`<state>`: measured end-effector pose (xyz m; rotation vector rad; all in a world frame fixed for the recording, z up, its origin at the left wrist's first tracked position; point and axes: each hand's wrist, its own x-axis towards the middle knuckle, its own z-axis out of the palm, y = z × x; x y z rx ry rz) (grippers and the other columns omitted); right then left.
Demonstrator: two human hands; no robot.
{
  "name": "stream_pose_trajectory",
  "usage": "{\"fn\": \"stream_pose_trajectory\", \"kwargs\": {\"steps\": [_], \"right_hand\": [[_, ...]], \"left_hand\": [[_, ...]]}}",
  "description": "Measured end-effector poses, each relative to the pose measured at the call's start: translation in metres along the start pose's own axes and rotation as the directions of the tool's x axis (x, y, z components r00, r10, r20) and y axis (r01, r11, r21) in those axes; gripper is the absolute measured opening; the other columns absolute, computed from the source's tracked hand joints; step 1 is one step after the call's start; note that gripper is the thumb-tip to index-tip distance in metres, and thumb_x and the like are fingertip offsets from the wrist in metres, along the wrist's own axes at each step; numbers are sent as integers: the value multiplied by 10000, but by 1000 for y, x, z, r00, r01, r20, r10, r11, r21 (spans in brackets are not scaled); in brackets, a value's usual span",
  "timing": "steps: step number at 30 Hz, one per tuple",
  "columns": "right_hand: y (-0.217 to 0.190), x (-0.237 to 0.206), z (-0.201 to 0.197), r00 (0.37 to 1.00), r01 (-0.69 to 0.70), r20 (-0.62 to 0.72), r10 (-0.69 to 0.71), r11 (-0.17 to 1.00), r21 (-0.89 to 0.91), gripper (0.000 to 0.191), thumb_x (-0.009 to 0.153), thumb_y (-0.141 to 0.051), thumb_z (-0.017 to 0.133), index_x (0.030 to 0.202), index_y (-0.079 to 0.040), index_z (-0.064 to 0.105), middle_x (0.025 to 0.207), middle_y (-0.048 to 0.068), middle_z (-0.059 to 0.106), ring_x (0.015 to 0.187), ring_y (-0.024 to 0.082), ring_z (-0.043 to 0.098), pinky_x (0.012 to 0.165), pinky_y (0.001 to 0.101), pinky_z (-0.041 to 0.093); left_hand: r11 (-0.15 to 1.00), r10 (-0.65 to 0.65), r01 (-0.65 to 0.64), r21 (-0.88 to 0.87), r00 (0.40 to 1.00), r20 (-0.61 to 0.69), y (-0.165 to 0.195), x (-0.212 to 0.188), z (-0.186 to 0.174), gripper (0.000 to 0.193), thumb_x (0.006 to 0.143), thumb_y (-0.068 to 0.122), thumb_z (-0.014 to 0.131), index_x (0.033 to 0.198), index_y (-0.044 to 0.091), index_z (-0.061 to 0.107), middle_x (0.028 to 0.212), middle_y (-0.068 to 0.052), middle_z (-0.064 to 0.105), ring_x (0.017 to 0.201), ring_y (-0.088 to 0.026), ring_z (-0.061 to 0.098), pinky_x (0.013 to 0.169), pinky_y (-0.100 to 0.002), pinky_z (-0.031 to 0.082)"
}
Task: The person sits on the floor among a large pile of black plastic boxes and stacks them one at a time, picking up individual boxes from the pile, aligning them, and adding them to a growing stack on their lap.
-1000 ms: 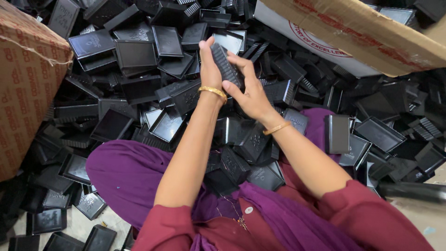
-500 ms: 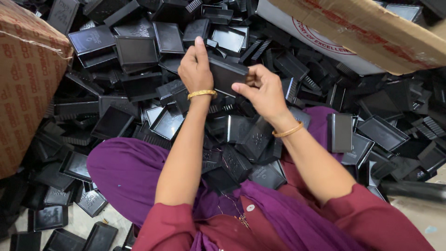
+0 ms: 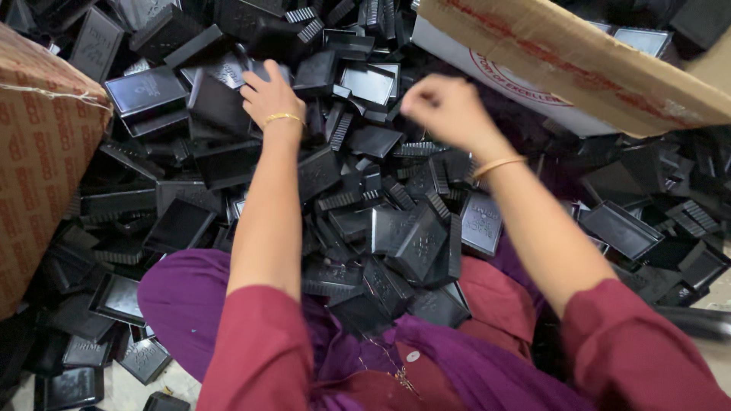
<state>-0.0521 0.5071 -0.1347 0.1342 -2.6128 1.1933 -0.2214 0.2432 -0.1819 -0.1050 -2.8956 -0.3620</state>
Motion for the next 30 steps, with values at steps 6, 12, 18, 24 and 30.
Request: {"fn": "stream_pose_trajectory", "kwargs": {"steps": [6, 12, 18, 24, 30], "right_hand": [[72, 27, 58, 917, 392, 188, -351, 714, -580, 558, 647, -13, 696, 1199, -88, 731, 1283, 143, 629, 1221, 395, 551, 919, 574, 459], [55, 32, 28, 981, 121, 193, 1, 772, -624, 292, 723, -206, 854, 995, -158, 758, 1080, 97, 633, 1053, 361, 565, 838, 544, 466], [-3, -3, 36, 975, -213, 6, 222, 928, 307, 433, 863, -322, 920, 911, -89, 558, 979, 43, 581, 919, 144, 524, 812, 302, 475], [-37, -16, 58, 955, -101, -197, 221, 870, 483, 465, 872, -307, 869, 1142, -89, 559, 1022, -18, 590, 903, 75, 580, 841, 234, 542], [-49, -12, 61, 923, -138, -251, 291, 860, 491, 406, 920, -282, 806, 1189, -47, 613, 1059, 74, 721, 937, 92, 650, 845, 259, 552]], "left_hand": [[989, 93, -57, -133, 954, 284, -14, -29, -43, 1027, 692, 242, 846, 1535, 405, 284, 1427, -247, 282, 1164, -486, 443, 887, -595, 450], [320, 425, -6, -947, 894, 138, -26, -57, -68, 909, 810, 204, 707, 1611, 365, 309, 1383, -157, 388, 1140, -292, 502, 919, -472, 559], [-302, 323, 466, -832, 871, 370, 55, -99, -14, 483, 1022, 417, 508, 1440, 178, 482, 1269, -55, 544, 1067, -178, 541, 902, -371, 539], [-425, 333, 346, -837, 919, 211, 78, -124, 8, 529, 1111, 388, 443, 1500, 32, 489, 1331, -108, 595, 1188, -175, 581, 1054, -330, 477], [-252, 276, 226, -941, 949, 154, 71, -126, 1, 599, 1107, 416, 433, 1544, 8, 451, 1384, -101, 600, 1231, -160, 586, 1085, -300, 460]]}}
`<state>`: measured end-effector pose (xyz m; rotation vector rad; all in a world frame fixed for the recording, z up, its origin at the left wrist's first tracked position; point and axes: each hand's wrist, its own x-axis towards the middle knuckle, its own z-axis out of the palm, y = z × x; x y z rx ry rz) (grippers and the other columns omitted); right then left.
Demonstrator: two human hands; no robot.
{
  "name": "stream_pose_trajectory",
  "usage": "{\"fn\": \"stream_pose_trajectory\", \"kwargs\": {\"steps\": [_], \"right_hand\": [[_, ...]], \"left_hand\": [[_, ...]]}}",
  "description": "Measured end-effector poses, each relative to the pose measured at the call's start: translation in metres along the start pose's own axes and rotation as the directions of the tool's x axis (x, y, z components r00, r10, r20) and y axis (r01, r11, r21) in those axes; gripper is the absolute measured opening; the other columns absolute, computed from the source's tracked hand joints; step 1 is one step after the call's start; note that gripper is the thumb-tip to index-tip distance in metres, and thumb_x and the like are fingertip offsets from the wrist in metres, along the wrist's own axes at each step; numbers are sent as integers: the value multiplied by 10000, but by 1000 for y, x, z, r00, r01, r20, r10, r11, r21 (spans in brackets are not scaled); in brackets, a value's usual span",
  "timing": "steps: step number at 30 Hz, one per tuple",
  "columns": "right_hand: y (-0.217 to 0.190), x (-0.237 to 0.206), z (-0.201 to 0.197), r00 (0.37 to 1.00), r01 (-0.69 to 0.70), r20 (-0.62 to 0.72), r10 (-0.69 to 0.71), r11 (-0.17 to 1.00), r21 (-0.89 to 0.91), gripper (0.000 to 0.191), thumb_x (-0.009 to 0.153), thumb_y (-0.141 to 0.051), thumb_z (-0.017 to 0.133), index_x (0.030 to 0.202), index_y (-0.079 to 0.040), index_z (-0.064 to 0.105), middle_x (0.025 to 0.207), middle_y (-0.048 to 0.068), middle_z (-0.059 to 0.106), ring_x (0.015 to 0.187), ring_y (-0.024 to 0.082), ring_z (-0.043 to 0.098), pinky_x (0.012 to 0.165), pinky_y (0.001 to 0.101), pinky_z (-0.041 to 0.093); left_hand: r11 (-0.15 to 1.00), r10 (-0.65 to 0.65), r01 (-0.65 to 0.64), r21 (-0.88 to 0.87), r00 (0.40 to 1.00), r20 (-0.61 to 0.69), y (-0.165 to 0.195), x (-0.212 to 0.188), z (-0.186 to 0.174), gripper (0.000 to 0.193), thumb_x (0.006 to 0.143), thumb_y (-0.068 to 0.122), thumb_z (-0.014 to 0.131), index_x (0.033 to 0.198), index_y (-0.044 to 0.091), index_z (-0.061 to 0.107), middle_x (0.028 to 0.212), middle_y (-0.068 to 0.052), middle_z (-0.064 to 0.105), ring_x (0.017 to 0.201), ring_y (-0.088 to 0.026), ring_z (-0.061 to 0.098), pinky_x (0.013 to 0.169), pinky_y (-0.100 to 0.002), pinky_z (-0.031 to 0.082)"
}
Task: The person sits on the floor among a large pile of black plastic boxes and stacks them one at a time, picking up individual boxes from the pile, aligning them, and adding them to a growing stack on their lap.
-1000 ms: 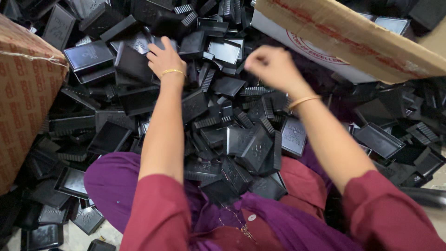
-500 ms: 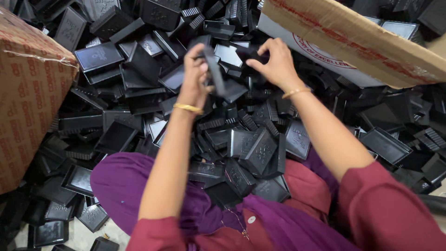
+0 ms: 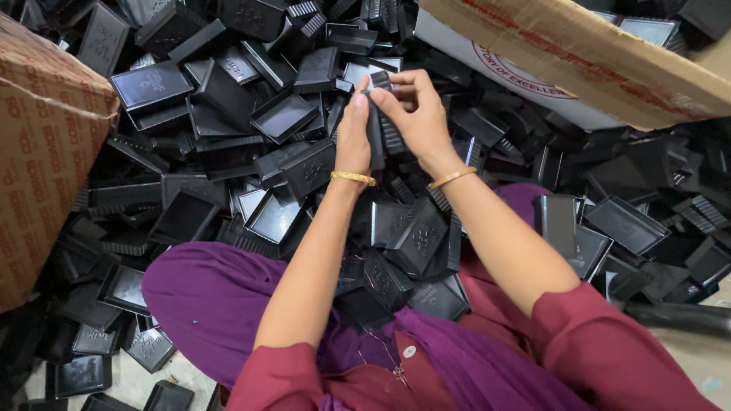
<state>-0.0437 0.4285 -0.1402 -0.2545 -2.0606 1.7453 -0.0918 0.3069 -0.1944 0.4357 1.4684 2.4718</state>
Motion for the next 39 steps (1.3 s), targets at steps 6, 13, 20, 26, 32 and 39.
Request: {"fn": "stream_pose_trajectory", "kwargs": {"steps": [6, 13, 20, 26, 32, 39], "right_hand": [[6, -24, 8, 992, 58, 111, -58, 998, -1, 397, 948, -280, 786, 1230, -38, 646, 1138, 43, 723, 1054, 108, 680, 938, 283, 551], [-14, -38, -28, 836, -489, 433, 336, 815, 312, 442, 966, -372, 778, 1180, 9, 713, 1045, 58, 730, 899, 130, 651, 773, 292, 516], [-55, -30, -40, 952, -67, 255, 171, 926, -371, 327, 866, -232, 845, 1009, 14, 684, 891, 71, 722, 795, 106, 645, 719, 286, 543], [-87, 42, -114, 989, -88, -29, 142, 745, 661, 182, 961, -184, 598, 940, -33, 697, 996, 129, 741, 919, 254, 764, 859, 391, 641], [22, 46, -92, 864, 112, 493, 102, 915, -386, 154, 857, -84, 653, 956, -52, 766, 888, 110, 764, 827, 231, 714, 768, 345, 580], [107, 32, -58, 727, 202, 390, 565, 367, -908, 397, 651, -295, 892, 973, -102, 761, 1021, 158, 746, 1007, 349, 711, 893, 443, 562]], "left_hand": [[998, 67, -64, 27, 984, -165, -5, 2, 7, 547, 1126, 458, 376, 1482, 65, 509, 1271, -110, 586, 1117, -174, 578, 1015, -304, 475], [606, 353, -118, 786, 926, -134, 40, 11, -16, 593, 1033, 556, 518, 823, 16, 641, 706, -162, 586, 660, -287, 564, 658, -399, 471], [630, 315, -33, 776, 924, -217, 39, 31, -8, 626, 1000, 588, 522, 799, 10, 655, 711, -187, 632, 670, -348, 595, 681, -400, 485], [85, 95, -626, 775, 780, 619, -1, 40, -32, 517, 825, 16, 697, 1319, 169, 677, 1364, -60, 638, 1277, -326, 591, 1132, -391, 507], [-75, -705, -699, 711, 542, 458, -31, 49, -22, 1135, 615, -23, 840, 1592, 278, 347, 1597, -51, 376, 1289, -397, 437, 992, -458, 459], [341, -196, -520, 783, 775, 600, 1, 60, -40, 871, 763, 354, 875, 1489, 109, 462, 1248, -204, 554, 1149, -361, 549, 1011, -424, 480]]}}
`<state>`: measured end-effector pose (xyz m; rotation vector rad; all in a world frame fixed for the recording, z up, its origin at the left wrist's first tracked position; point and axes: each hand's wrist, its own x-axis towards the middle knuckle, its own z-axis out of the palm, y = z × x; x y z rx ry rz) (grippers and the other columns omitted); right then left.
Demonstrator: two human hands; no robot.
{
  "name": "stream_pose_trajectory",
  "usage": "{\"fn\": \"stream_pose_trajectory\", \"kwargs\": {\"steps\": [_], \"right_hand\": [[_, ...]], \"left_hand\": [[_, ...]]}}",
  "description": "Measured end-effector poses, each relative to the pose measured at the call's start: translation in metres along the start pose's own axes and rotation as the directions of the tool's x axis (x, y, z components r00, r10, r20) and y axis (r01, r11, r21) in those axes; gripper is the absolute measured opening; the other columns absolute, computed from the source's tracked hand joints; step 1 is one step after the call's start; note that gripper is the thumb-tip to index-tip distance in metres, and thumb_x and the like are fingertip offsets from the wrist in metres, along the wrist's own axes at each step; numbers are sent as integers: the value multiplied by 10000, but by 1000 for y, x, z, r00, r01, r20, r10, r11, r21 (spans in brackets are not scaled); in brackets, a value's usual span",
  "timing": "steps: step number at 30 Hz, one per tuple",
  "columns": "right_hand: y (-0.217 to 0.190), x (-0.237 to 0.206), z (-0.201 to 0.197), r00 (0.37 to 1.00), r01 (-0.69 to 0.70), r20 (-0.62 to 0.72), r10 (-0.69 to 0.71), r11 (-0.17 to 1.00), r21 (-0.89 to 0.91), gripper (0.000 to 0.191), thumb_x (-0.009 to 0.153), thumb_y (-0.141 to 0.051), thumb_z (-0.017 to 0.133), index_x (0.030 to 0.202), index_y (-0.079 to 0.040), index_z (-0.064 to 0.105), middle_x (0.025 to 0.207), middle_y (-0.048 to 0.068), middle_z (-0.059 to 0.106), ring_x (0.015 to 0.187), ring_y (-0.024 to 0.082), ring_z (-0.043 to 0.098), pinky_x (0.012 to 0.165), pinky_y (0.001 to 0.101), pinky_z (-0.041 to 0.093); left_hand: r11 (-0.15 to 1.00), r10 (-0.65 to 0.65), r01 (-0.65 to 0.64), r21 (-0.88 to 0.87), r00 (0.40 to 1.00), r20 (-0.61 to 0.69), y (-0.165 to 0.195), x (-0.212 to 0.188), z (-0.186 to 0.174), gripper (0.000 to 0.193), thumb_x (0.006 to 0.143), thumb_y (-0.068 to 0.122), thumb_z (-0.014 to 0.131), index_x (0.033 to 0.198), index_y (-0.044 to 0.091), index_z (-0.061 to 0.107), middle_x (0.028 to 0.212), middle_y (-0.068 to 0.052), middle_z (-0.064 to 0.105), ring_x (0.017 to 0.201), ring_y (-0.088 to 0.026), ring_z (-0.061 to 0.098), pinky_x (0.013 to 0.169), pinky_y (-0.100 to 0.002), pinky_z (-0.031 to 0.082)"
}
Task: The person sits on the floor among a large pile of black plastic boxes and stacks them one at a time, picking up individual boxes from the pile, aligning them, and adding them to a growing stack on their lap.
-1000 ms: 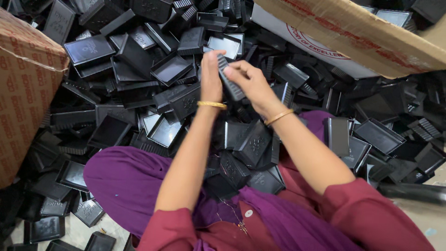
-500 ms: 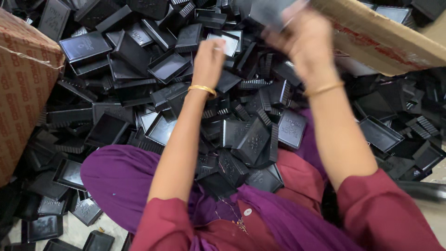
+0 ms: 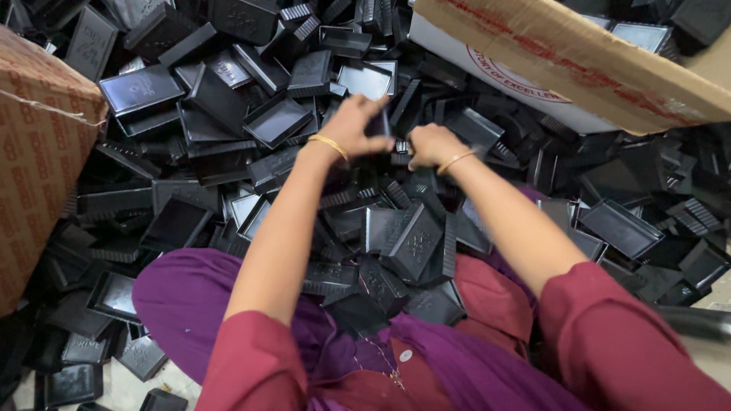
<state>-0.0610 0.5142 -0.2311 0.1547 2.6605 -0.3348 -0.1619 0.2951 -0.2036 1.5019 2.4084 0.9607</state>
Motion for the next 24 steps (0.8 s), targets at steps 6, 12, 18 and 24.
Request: {"fn": "stream_pose_trajectory", "kwargs": {"steps": [6, 12, 18, 24], "right_hand": [[-1, -80, -66, 778, 451, -627, 42, 657, 604, 397, 911, -130, 805, 1239, -40, 600, 1064, 122, 599, 869, 217, 632, 835, 382, 544], [-53, -107, -71, 868, 415, -460, -184, -238, 878, 566, 966, -131, 645, 1493, -29, 467, 1317, 24, 626, 1234, 127, 593, 1100, 278, 483], [-78, -118, -42, 762, 467, -647, 5, 688, 556, 754, 964, -291, 784, 1551, 17, 427, 1201, 102, 507, 1139, 217, 542, 1025, 301, 451], [-85, -141, -53, 789, 401, -608, 87, 677, 617, 845, 796, -280, 859, 1495, -8, 469, 1174, 82, 611, 1062, 152, 661, 868, 275, 550]], "left_hand": [[268, -489, -38, -963, 856, -170, 31, -10, -18, 681, 980, 596, 527, 1510, 171, 488, 1072, -80, 663, 928, -191, 615, 835, -355, 529], [-209, -508, -151, -966, 861, -25, 87, -8, 10, 718, 1016, 626, 415, 1418, 52, 573, 1241, -75, 696, 1089, -202, 688, 966, -330, 557], [-57, -553, -220, -974, 819, -152, 103, -18, 14, 670, 1067, 580, 398, 1513, 95, 523, 1272, -99, 672, 1105, -192, 653, 985, -327, 533], [-10, -479, -192, -981, 862, -163, 112, -27, 7, 691, 1069, 571, 378, 1565, 93, 436, 1277, -90, 678, 1103, -178, 665, 993, -327, 539]]}}
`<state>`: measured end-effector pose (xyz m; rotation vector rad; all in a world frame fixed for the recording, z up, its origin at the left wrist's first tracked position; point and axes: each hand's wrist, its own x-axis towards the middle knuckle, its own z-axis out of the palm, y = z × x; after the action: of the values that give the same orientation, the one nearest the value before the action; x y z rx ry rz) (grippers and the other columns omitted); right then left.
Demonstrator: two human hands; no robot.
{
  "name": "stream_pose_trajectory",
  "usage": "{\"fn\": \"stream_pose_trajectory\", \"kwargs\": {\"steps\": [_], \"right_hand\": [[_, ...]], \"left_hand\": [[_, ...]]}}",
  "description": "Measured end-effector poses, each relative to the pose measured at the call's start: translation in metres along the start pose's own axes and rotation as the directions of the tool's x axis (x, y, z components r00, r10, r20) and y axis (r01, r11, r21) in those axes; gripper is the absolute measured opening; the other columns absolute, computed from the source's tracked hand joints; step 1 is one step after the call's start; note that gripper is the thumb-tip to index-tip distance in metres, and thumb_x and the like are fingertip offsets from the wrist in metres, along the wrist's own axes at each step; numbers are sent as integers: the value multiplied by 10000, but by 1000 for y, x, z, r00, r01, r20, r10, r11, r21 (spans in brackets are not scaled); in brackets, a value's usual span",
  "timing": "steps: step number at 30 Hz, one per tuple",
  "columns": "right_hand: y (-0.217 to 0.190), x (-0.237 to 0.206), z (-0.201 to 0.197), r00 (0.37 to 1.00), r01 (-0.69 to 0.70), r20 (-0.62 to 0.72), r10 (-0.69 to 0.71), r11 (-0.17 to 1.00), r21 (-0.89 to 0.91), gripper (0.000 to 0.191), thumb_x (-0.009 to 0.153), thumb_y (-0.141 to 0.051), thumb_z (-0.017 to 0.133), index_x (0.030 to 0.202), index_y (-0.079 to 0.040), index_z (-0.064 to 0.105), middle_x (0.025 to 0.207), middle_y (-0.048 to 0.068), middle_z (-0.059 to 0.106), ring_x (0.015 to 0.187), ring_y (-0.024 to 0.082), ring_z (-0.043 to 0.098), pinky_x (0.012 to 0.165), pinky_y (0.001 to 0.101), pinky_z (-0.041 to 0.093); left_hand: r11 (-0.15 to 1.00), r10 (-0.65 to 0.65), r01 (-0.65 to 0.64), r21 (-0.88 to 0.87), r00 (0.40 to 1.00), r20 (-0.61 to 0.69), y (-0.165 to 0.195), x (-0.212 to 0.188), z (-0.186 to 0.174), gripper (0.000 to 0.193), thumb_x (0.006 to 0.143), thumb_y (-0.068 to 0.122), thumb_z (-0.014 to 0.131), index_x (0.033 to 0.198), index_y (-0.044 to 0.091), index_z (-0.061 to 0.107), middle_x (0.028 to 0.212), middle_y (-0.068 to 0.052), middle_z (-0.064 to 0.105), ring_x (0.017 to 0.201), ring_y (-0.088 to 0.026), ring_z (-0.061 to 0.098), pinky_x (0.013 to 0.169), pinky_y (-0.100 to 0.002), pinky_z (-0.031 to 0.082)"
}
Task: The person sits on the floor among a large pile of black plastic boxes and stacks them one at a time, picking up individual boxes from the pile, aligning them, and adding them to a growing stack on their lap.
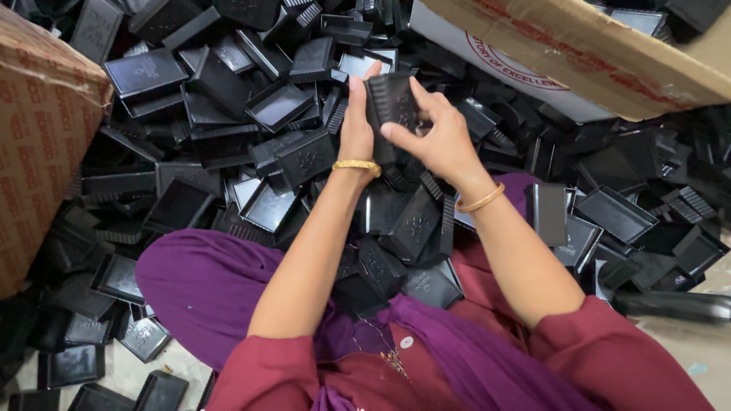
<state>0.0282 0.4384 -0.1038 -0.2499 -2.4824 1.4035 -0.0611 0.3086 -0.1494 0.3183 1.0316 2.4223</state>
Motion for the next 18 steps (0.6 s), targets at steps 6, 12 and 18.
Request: {"fn": "stream_pose_trajectory", "kwargs": {"steps": [6, 12, 18], "right_hand": [[-1, -3, -1, 987, -38, 154, -43, 870, 491, 741, 880, -96, 808, 1521, 29, 458, 1319, 87, 658, 1133, 136, 625, 1015, 290, 534], [10, -9, 7, 958, -147, 285, -41, 781, 607, 642, 957, -112, 734, 1527, 37, 480, 1338, 43, 661, 1167, 101, 604, 1048, 276, 495], [3, -15, -7, 817, -574, 485, 312, 360, 736, 483, 925, -268, 692, 1264, 63, 599, 1057, 83, 716, 922, 158, 697, 832, 302, 606]], "left_hand": [[992, 67, -67, 103, 998, -1, -1, 0, -3, 686, 1084, 561, 365, 1590, 98, 393, 1326, -120, 584, 1107, -190, 605, 989, -355, 513], [742, 405, -346, 575, 914, 27, -16, -4, -4, 601, 1178, 510, 313, 1572, 82, 464, 1482, -148, 508, 1322, -222, 532, 1159, -339, 422], [500, 324, -211, 840, 945, 44, 30, -7, -13, 494, 1045, 483, 509, 958, 28, 681, 839, -96, 684, 778, -192, 635, 774, -322, 515]]}}
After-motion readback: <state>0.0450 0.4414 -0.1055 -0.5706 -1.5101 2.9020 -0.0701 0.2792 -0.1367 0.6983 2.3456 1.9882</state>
